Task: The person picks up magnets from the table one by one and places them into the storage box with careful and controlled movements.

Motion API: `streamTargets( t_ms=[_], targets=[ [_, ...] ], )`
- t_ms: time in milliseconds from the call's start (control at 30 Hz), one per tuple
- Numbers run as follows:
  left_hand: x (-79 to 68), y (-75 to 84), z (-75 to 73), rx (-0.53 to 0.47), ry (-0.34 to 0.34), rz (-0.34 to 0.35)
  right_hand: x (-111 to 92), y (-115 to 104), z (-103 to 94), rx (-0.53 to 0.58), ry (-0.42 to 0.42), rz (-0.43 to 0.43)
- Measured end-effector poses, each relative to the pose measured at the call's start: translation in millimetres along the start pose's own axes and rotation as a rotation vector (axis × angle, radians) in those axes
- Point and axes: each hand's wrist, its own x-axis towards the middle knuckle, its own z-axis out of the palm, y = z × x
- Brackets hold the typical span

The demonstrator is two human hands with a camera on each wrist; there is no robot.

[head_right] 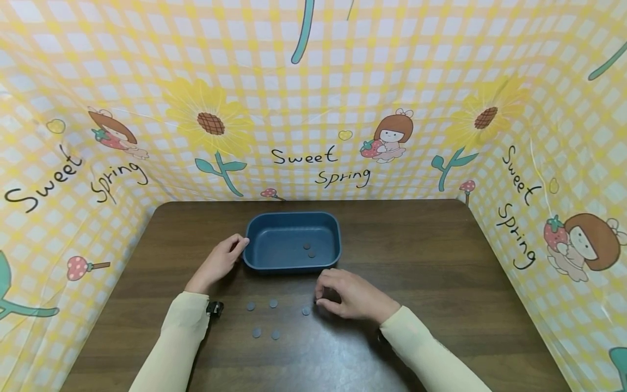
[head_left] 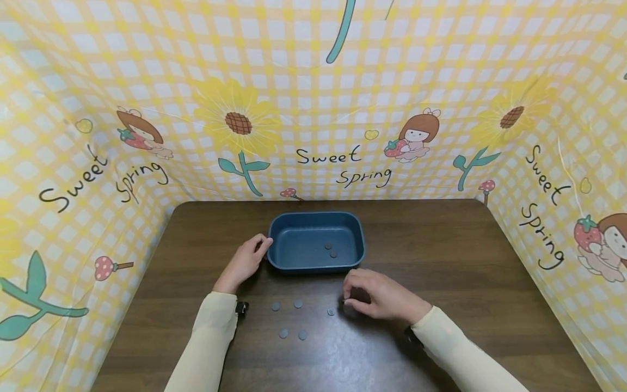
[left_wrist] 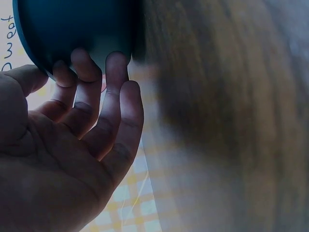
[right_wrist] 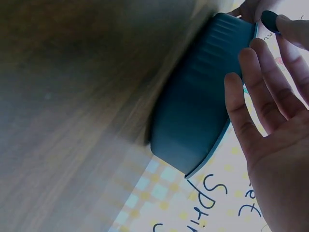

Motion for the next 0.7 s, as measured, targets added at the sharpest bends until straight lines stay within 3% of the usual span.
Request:
streamTargets(
  t_ms=[367, 700],
  targets=[
    [-1.0, -0.1, -1.5, -0.013, 0.005, 0.005, 19, 5, -17.8, 0.041, 0.068, -0.054],
    [-0.9, 0.7, -0.2, -0.001, 0.007, 0.001, 36, 10, -27.4, 0.056, 0.071, -0.002]
  ],
)
